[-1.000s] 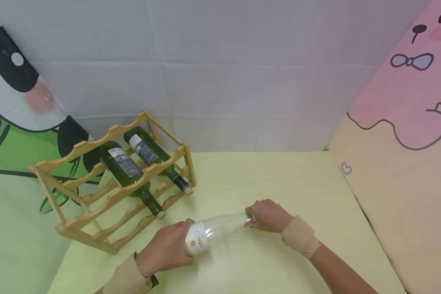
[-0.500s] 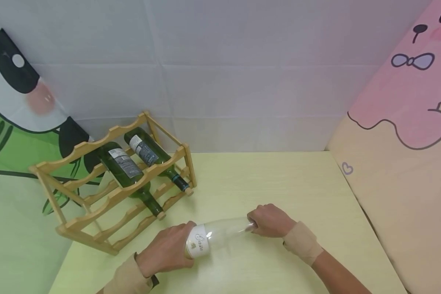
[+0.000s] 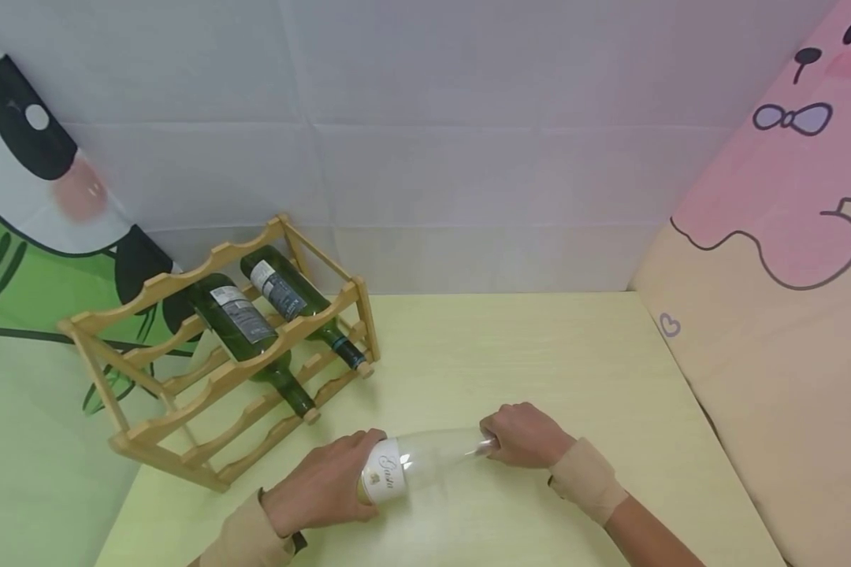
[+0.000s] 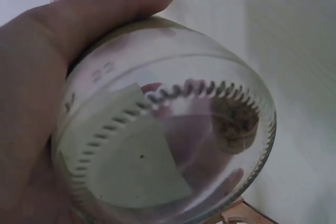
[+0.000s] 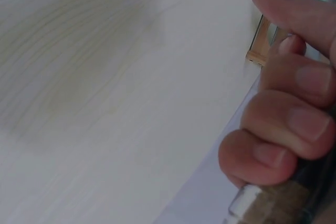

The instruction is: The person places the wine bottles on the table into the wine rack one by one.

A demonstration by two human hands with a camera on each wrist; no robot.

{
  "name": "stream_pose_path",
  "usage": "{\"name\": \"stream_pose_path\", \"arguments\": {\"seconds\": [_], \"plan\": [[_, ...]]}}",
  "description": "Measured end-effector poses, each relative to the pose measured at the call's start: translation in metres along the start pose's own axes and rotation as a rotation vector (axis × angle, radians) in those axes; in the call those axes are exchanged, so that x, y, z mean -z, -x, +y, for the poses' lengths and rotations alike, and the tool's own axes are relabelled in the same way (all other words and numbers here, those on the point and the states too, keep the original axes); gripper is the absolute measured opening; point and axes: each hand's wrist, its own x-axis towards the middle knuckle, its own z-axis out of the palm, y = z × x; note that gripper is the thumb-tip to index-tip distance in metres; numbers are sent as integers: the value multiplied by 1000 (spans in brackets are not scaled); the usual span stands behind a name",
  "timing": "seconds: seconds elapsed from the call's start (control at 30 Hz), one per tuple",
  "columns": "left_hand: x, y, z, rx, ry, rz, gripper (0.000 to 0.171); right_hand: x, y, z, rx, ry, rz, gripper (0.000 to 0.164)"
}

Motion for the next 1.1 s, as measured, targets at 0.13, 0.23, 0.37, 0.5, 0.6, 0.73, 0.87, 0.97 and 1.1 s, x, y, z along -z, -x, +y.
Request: {"name": "stream_pose_path", "arguments": {"seconds": [0.13,0.23,0.37,0.5,0.6,0.73,0.87,0.97,1.1], "plan": [[0,0,-1,-25,-40,6,80,-1,2,-2,-1,-19,1,37],[-1,1,-2,-52,-78,15,80,-3,4,-2,3,-26,1,38],[-1,3,-2,-79,-101,12,84,-5,5,-2,9,-20,6,39],[0,4,-2,-89,-114,-10,91,-6,7,-2,9,-10,6,40],[2,4,-3,-100,-106,-34,97,-5,7,-2,8,-10,7,39],[5,5,-3,-131,-68,-93,99,-5,7,-3,12,-14,12,40],[8,5,-3,-152,-32,-141,97,-5,8,-3,15,-23,12,42],[10,6,-3,-174,-31,-123,95,-6,8,-4,12,-39,19,43],[15,5,-2,-250,-80,-25,91,-6,8,-5,10,-54,31,44]]}}
